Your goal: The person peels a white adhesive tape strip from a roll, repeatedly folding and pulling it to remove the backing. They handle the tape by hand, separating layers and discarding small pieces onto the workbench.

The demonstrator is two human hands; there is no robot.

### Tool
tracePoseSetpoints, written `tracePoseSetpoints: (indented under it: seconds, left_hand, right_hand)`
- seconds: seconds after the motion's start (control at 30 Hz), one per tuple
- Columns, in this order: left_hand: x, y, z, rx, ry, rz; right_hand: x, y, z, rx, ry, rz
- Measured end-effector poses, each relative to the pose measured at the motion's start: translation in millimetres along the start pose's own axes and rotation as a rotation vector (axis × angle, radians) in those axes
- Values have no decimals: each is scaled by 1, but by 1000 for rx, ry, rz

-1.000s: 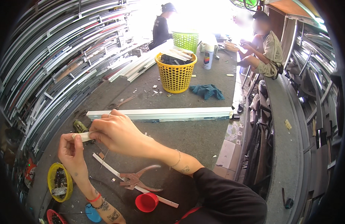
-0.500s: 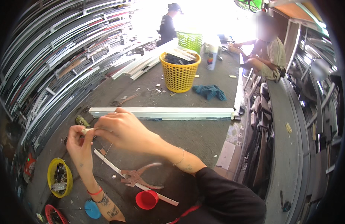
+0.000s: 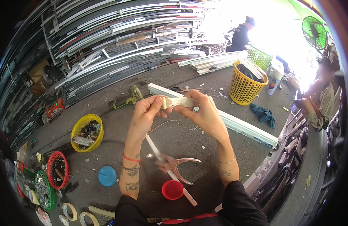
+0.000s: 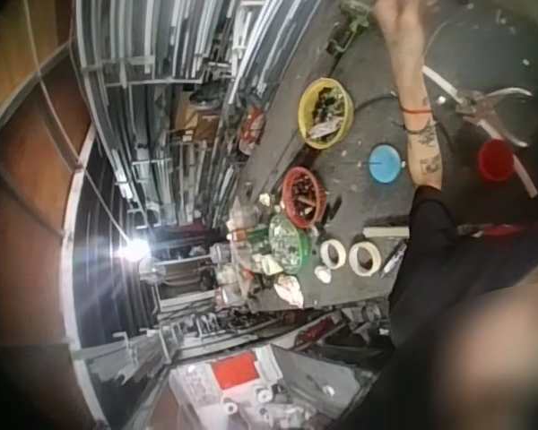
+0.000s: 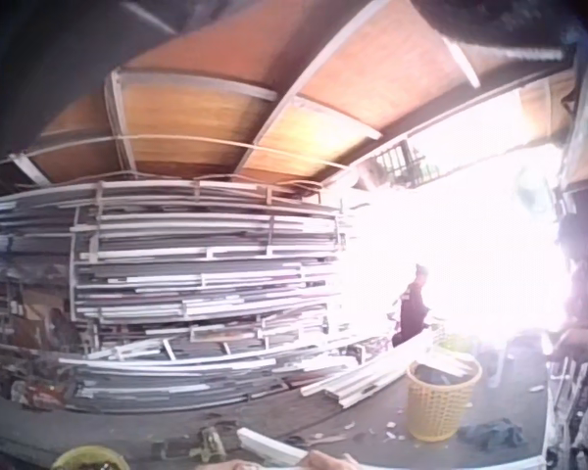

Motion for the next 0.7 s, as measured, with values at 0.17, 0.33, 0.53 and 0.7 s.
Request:
tracePoseSetpoints:
  seconds: [0.17, 0.33, 0.53, 0.7]
  left_hand:
    - [-7, -2, -3, -35, 318, 36]
    - [-15, -6, 4, -173, 535, 117]
    - [-21, -6, 8, -314, 745, 298]
    - [-29, -6, -5, -402, 841, 391]
  right_hand:
    - [-11, -2, -3, 75, 85, 124]
    - [-14, 4, -8, 33, -13, 53]
    - [-40, 21, 2, 55, 80, 74]
    - [-71, 14, -11, -12, -110, 57]
Point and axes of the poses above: each hand's wrist, its own y-axis towards the middle knuckle, its own z-axis out of the palm, x = y × z, the point moved 9 cm from there along y, towards the middle knuckle, and after that the axes turned 6 degrees about z, right-handed, at the moved point
